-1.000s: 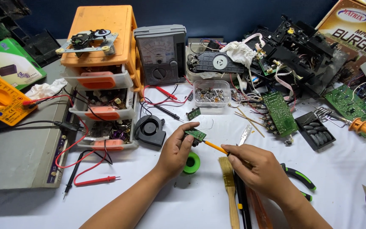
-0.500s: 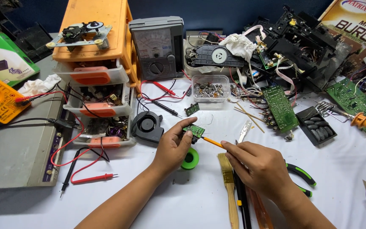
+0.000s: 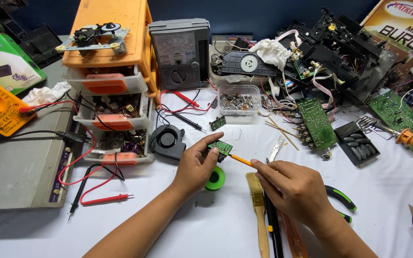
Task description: The person uses pliers to trim the leads of a component on a small green circuit board. They then use a yellow-handled screwdriver to adjust or press a component on the board. The work is performed on a cluttered table filled with various electronic parts and tools.
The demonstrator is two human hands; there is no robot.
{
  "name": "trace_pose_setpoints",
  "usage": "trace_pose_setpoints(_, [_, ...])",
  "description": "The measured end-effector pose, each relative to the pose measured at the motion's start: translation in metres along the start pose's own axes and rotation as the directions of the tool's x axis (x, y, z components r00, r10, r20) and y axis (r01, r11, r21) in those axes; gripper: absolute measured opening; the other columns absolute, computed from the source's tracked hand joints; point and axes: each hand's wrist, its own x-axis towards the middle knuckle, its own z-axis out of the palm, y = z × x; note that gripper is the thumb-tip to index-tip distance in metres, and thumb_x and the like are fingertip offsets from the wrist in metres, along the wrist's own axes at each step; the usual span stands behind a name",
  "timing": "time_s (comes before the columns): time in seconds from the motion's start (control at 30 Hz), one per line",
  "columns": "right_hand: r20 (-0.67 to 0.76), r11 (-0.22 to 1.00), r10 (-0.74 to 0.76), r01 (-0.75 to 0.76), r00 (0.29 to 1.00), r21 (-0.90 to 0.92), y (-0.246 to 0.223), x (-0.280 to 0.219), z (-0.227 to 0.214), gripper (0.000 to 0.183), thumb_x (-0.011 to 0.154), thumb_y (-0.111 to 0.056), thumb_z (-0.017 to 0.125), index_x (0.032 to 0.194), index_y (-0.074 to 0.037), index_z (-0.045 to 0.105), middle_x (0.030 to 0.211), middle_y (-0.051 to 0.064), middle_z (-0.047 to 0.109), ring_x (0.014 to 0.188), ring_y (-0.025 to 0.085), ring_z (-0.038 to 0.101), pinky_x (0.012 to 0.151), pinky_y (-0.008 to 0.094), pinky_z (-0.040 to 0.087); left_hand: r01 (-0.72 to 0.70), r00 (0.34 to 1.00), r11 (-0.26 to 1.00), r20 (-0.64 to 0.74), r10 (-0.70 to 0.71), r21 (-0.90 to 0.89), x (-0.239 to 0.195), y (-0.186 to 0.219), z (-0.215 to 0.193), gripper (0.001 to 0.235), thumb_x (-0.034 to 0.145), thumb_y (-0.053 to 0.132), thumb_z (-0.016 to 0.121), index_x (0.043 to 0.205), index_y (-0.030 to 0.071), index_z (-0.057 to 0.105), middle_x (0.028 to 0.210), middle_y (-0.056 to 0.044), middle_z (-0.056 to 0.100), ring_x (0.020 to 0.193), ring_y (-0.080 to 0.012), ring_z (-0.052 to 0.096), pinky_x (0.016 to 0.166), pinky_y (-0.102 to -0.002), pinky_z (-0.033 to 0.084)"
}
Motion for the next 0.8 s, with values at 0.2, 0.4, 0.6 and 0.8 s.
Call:
trace_pose_setpoints(0.2, [0.096, 0.952, 0.142, -0.162, 0.985, 0.259, -0.001, 0.004, 0.0, 0.025, 0.095, -0.015, 0.066, 0.118, -0.01, 0.074, 0.082, 0.0, 0.071, 0.063, 0.016, 0.064, 0.056, 0.029, 0.05, -0.04, 0.999, 0.999, -0.009, 0.04, -0.021, -0.001, 0.0, 0.0, 0.045, 0.1, 0.029, 0.054, 0.141, 0.012, 0.064, 0.067, 0.009, 0.04, 0.054, -0.0039, 0.031, 0.049, -0.022, 0.027])
trace_pose_setpoints(0.4, [0.181, 0.862, 0.251, -0.305, 0.951, 0.405, 0.002, 0.003, 0.004, 0.028, 0.094, -0.014, 0.064, 0.118, -0.006, 0.074, 0.103, 0.007, 0.08, 0.087, 0.018, 0.077, 0.077, 0.028, 0.06, -0.078, 0.997, 0.99, -0.001, 0.079, -0.114, 0.0, -0.004, 0.001, 0.047, 0.102, 0.024, 0.055, 0.146, 0.008, 0.059, 0.076, 0.007, 0.045, 0.063, -0.0045, 0.036, 0.058, -0.021, 0.034])
trace_pose_setpoints(0.6, [0.078, 0.969, 0.148, -0.161, 0.986, 0.186, 0.002, 0.003, 0.003, 0.03, 0.094, -0.016, 0.069, 0.124, -0.015, 0.073, 0.083, -0.002, 0.069, 0.064, 0.016, 0.062, 0.054, 0.03, 0.047, -0.063, 0.998, 0.985, -0.009, 0.063, -0.162, 0.001, -0.008, 0.003, 0.047, 0.1, 0.019, 0.059, 0.145, 0.006, 0.058, 0.09, 0.003, 0.06, 0.068, -0.0046, 0.041, 0.061, -0.02, 0.038])
trace_pose_setpoints(0.8, [0.062, 0.944, 0.186, -0.196, 0.981, 0.265, 0.002, 0.008, -0.002, 0.024, 0.091, -0.014, 0.071, 0.115, -0.012, 0.076, 0.092, 0.003, 0.075, 0.073, 0.018, 0.069, 0.064, 0.03, 0.053, -0.109, 0.994, 0.972, -0.019, 0.108, -0.208, 0.002, -0.012, 0.004, 0.048, 0.099, 0.018, 0.06, 0.145, 0.003, 0.058, 0.112, -0.003, 0.065, 0.088, -0.0058, 0.053, 0.077, -0.021, 0.045])
